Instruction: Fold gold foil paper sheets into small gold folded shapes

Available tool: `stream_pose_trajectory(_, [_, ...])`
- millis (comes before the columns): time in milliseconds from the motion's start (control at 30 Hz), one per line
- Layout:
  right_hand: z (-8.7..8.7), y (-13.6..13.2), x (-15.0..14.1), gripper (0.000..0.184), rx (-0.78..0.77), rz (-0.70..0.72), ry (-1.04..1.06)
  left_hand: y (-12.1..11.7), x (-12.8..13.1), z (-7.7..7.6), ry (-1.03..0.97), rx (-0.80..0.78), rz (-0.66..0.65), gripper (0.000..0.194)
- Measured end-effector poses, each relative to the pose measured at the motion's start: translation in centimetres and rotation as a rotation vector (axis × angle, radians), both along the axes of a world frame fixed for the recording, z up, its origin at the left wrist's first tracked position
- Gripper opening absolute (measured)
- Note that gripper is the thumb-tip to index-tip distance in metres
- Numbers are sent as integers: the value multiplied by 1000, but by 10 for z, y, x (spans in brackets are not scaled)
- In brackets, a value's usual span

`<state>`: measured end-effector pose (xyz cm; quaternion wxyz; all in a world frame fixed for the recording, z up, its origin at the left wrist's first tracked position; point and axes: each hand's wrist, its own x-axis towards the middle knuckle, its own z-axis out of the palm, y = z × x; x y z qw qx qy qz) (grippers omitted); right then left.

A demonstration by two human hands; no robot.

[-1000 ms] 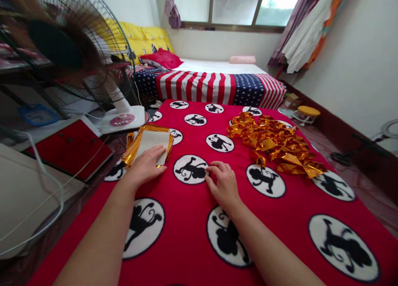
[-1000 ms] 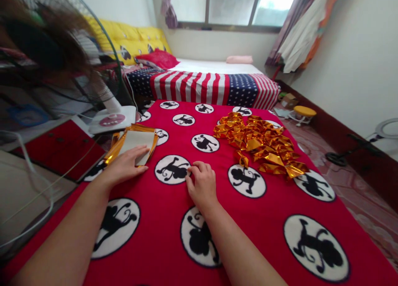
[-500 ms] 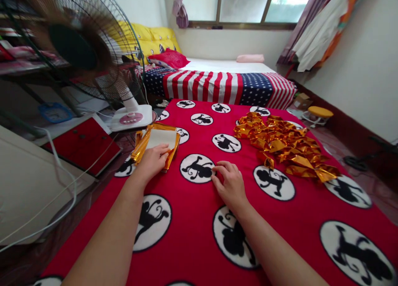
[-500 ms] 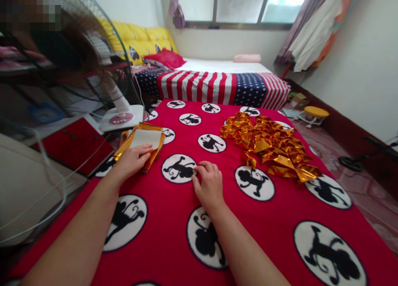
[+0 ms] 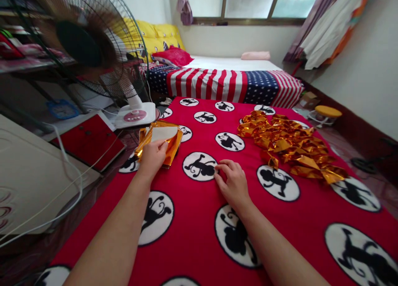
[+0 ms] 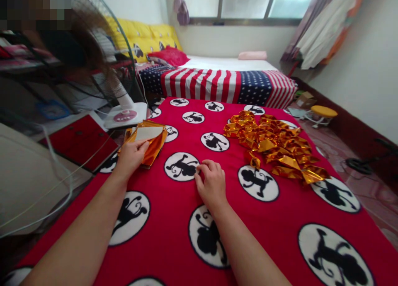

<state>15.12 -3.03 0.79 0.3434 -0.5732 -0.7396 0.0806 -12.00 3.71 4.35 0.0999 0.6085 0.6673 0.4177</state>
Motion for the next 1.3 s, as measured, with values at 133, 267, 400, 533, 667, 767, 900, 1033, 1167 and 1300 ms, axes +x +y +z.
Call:
stream_pose_trajectory(133, [0,1,1,11,-1,3,13,-8,24,21,-598,308,-19,33])
stream_pose_trajectory(267, [-1,1,1,11,-13,0,34,-19,68,33,-1297,241,-210,25])
stream_pose_trajectory(400, [-1,2,2,13,-32,-2,110,-29,103,17,-1584,-146,-48,20])
stream_pose_trajectory(533, [-3,4,4,20,-40,-48,292,-42,125,-4,-1656,-363,-23,17])
stream_pose_trajectory(667, [-8,7,6,33,-71,-112,650,-55,136,-10,-1655,-470,-194,18])
stream_pose_trajectory(767, [-9,10,10,36,-51,-158,855,-61,137,-10,-1557,-546,-280,19])
stream_pose_trajectory(900, [-7,13,15,36,-35,-243,974,-65,132,-7,-1374,-757,-398,21])
stream_pose_trajectory(1033, [-11,14,18,34,-45,-219,921,-72,125,0,-1001,-1047,-676,43])
stream_pose_trajectory(1167, [-15,15,17,20,-104,-189,808,-87,129,5,-732,-1206,-940,51])
stream_pose_trajectory(1300, [-12,15,15,35,-65,-173,861,-119,136,5,-578,-1082,-970,45])
